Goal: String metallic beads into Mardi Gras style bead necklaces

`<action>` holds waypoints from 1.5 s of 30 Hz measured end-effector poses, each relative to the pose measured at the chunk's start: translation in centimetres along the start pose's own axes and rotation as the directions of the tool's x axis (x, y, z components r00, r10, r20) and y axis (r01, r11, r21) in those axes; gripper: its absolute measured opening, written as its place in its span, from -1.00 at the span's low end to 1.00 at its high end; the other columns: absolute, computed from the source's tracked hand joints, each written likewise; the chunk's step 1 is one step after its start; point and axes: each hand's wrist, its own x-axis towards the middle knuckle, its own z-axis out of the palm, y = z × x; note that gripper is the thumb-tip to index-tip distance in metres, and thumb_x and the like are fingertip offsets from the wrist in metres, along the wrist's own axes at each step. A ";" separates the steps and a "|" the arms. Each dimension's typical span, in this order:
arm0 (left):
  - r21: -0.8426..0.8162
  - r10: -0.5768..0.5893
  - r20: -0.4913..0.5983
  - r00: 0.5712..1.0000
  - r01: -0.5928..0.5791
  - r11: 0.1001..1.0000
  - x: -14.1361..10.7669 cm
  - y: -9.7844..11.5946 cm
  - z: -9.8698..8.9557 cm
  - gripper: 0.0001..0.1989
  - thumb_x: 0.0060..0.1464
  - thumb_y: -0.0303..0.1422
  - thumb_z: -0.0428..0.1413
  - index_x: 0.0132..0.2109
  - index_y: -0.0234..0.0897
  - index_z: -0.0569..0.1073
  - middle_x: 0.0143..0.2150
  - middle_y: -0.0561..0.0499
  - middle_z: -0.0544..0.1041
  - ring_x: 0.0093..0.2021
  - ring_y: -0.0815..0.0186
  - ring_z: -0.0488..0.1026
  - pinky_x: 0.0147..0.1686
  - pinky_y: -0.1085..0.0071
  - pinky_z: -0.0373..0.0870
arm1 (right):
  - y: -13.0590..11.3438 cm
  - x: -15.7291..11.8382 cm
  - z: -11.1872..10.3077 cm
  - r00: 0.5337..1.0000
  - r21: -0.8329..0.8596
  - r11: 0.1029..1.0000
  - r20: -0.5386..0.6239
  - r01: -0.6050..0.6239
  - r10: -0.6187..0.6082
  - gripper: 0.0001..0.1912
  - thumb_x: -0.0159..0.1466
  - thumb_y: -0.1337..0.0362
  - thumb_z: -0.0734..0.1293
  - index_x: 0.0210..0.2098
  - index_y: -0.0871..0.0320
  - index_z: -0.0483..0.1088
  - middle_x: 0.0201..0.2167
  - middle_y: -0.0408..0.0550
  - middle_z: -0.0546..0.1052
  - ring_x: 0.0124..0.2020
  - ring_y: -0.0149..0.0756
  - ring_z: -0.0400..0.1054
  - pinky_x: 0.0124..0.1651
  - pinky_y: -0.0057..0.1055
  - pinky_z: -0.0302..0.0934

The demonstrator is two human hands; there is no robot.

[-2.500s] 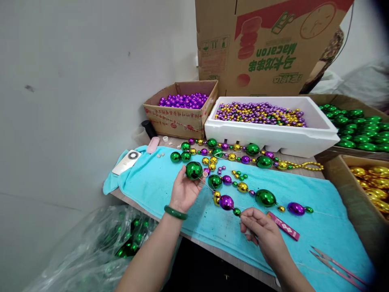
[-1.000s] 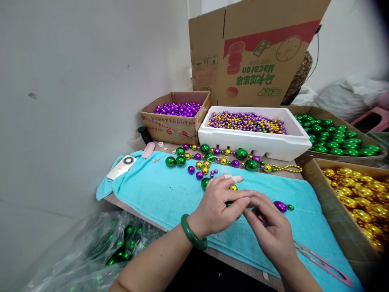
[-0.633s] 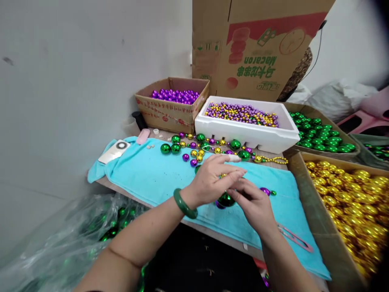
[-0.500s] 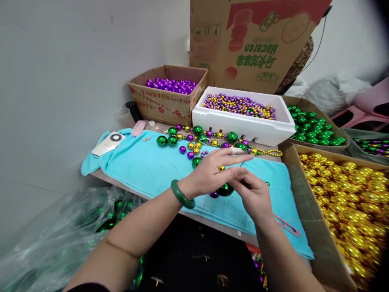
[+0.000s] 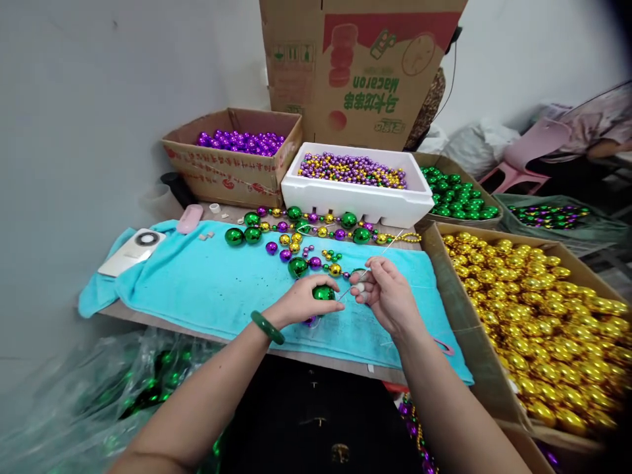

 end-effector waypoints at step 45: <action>0.986 -0.005 0.004 1.000 -0.003 0.167 -1.7 -2.7 -4.0 -0.83 0.11 -0.51 -0.05 -0.29 -0.27 0.43 -0.14 -0.13 0.41 -0.07 0.08 0.27 -0.18 0.16 0.27 | -4.1 -1.6 -11.4 0.854 0.100 0.953 -0.477 0.287 -0.207 -0.74 -0.06 0.27 0.50 -0.41 0.19 0.40 -0.62 -0.23 0.17 -0.62 -0.57 0.07 -0.69 -0.65 -0.01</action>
